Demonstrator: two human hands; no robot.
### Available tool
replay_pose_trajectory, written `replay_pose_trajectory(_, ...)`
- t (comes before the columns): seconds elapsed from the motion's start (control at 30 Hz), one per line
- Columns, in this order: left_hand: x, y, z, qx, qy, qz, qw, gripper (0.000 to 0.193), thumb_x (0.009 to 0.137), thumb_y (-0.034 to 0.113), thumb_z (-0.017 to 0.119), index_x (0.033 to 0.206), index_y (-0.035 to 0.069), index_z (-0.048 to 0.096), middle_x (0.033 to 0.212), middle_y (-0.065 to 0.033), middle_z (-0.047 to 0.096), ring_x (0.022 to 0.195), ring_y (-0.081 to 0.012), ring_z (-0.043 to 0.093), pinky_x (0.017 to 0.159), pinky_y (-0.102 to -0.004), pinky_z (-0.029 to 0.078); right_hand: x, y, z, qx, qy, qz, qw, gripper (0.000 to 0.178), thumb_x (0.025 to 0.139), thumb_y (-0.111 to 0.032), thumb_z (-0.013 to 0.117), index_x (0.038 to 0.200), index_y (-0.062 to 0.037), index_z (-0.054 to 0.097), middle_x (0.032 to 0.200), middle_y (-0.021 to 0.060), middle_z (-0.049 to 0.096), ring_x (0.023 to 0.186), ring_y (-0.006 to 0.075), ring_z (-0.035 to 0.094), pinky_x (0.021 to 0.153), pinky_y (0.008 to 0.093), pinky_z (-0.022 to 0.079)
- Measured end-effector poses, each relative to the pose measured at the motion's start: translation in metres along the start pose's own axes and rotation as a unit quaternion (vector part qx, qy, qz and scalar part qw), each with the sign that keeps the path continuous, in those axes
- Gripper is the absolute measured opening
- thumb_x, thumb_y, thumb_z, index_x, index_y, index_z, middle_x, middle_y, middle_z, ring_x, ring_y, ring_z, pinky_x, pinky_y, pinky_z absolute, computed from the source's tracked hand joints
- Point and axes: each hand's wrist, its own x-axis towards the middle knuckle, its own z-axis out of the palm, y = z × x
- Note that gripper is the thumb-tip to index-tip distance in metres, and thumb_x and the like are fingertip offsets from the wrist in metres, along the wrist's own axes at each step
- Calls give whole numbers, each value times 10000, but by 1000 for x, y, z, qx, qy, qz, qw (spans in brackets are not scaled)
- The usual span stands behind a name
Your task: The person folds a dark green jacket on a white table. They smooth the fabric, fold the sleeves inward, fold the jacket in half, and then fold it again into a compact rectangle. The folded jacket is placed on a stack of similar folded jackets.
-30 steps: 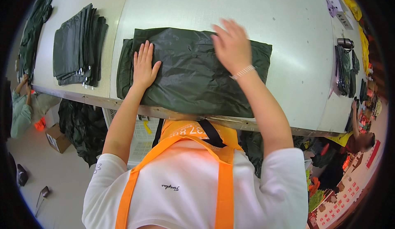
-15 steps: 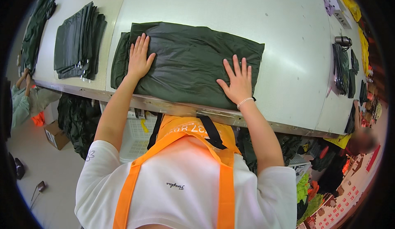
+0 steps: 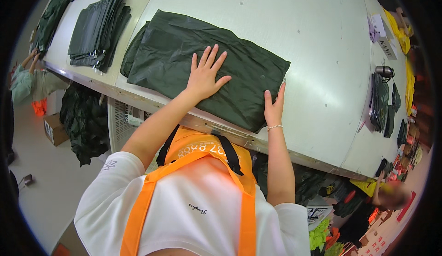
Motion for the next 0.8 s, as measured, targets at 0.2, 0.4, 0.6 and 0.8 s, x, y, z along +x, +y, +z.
replay_pose_trajectory(0.2,7,-39,25,-149,-76,43,985,657,875,535,475,1428,212,331,1524,-60,203,1416,-260,127,1111,-529,39,-22,-50,-19,46,-62,-48,996,852,847,-110,638,1486,-116,75,1444,170,315,1227,245,435,984,320,375)
replay_pose_trajectory(0.4,8,-39,29,-647,-233,24,725,560,944,499,376,1396,169,399,1502,-91,263,1424,-248,87,1116,-472,-67,-45,-237,-11,128,-139,-37,981,555,830,-70,652,1341,-72,433,834,71,650,636,97,603,490,208,457)
replay_pose_trajectory(0.6,-10,-46,32,-904,-199,7,379,617,907,523,429,1402,157,385,1505,-101,249,1422,-267,88,1122,-466,-36,59,-233,112,4,-156,-106,982,500,839,-233,652,1250,3,494,767,99,647,641,154,631,648,266,506)
replay_pose_trajectory(0.8,-12,-65,30,-919,-203,26,337,681,871,546,481,1408,144,371,1509,-111,235,1419,-285,89,1127,-460,-6,68,-153,73,-217,5,-321,922,611,728,-217,753,1247,-23,496,1213,175,496,1152,332,446,985,397,380)
